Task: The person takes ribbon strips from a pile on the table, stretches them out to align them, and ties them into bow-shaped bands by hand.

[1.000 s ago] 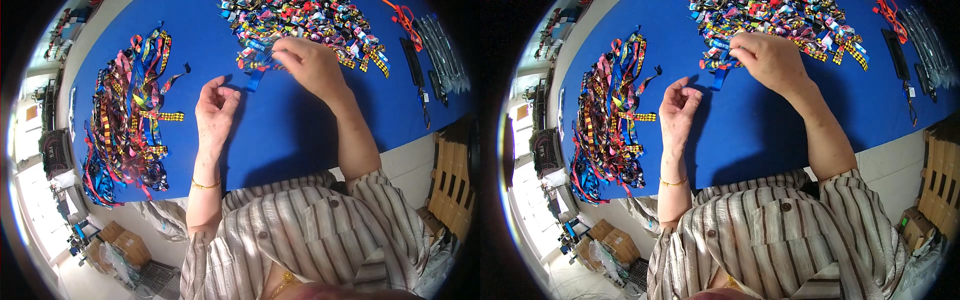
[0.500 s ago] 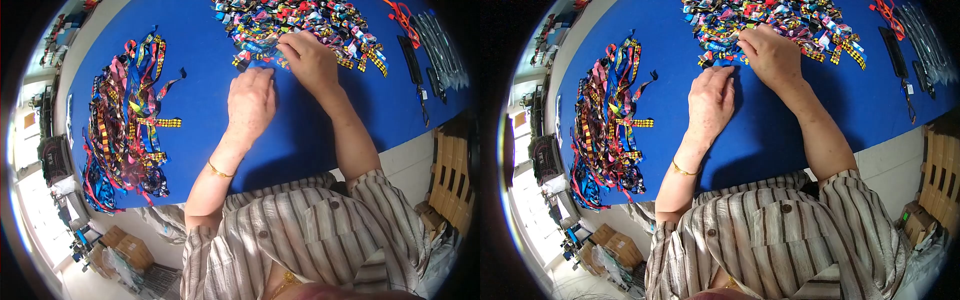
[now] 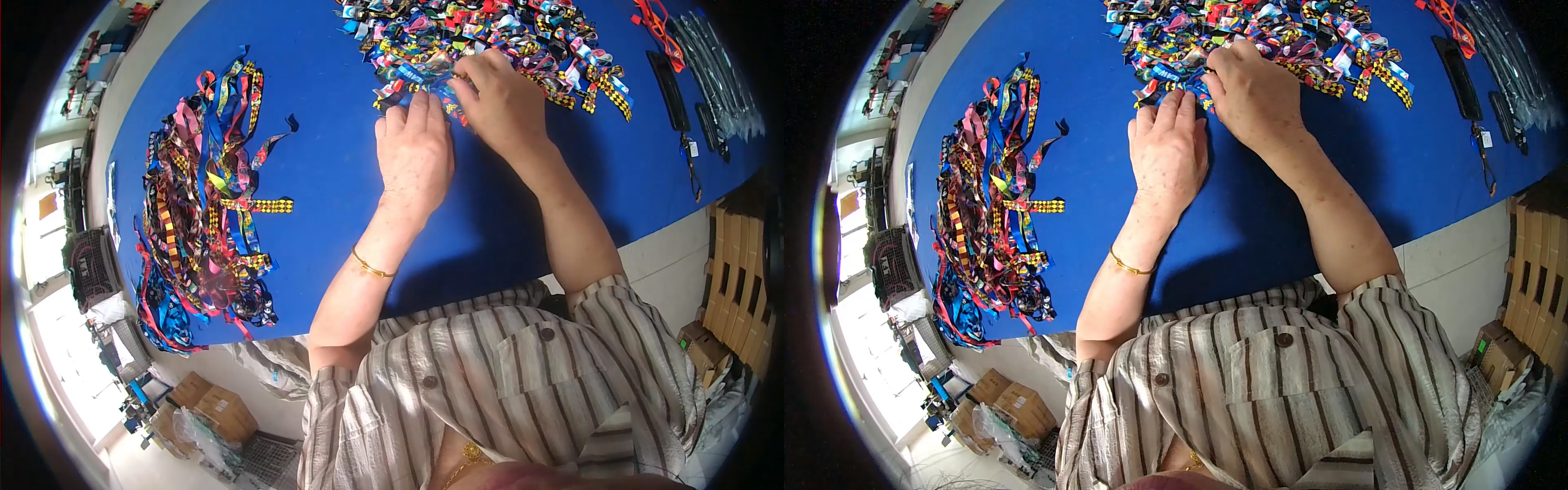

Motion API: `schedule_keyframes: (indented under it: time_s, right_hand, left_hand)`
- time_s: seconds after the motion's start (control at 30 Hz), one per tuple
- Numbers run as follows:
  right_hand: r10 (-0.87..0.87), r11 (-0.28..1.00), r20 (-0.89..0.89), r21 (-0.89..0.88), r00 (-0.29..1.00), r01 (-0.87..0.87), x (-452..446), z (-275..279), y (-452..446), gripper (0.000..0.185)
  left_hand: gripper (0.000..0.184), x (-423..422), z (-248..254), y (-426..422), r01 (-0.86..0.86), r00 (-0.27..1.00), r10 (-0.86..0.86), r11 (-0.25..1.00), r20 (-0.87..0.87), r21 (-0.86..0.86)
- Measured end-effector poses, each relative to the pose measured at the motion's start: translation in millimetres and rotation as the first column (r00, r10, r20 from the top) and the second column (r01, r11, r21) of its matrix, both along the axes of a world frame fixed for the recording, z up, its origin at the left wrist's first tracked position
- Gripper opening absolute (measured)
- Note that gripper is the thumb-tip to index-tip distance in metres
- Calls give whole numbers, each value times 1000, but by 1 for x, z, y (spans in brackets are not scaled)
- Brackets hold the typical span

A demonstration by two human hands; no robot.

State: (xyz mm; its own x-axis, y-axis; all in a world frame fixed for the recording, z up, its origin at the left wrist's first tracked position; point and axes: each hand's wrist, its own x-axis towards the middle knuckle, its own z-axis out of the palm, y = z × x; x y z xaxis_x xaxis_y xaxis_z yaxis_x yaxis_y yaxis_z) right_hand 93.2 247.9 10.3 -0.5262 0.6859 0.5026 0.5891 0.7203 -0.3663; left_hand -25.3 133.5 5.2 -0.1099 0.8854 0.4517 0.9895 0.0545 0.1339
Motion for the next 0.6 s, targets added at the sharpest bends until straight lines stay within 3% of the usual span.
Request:
schedule_keyframes:
  time_s: [0.27,0.6]
  right_hand:
    - [72,997,-57,-12,996,-73,-3,12,-11,12]
    - [186,979,145,-113,972,-171,1,7,-27,11]
  left_hand:
    - [43,1,-10,-1,-17,1000,18,1000,-26,23]
    - [47,-3,-12,-4,-2,1000,2,1000,27,-1]
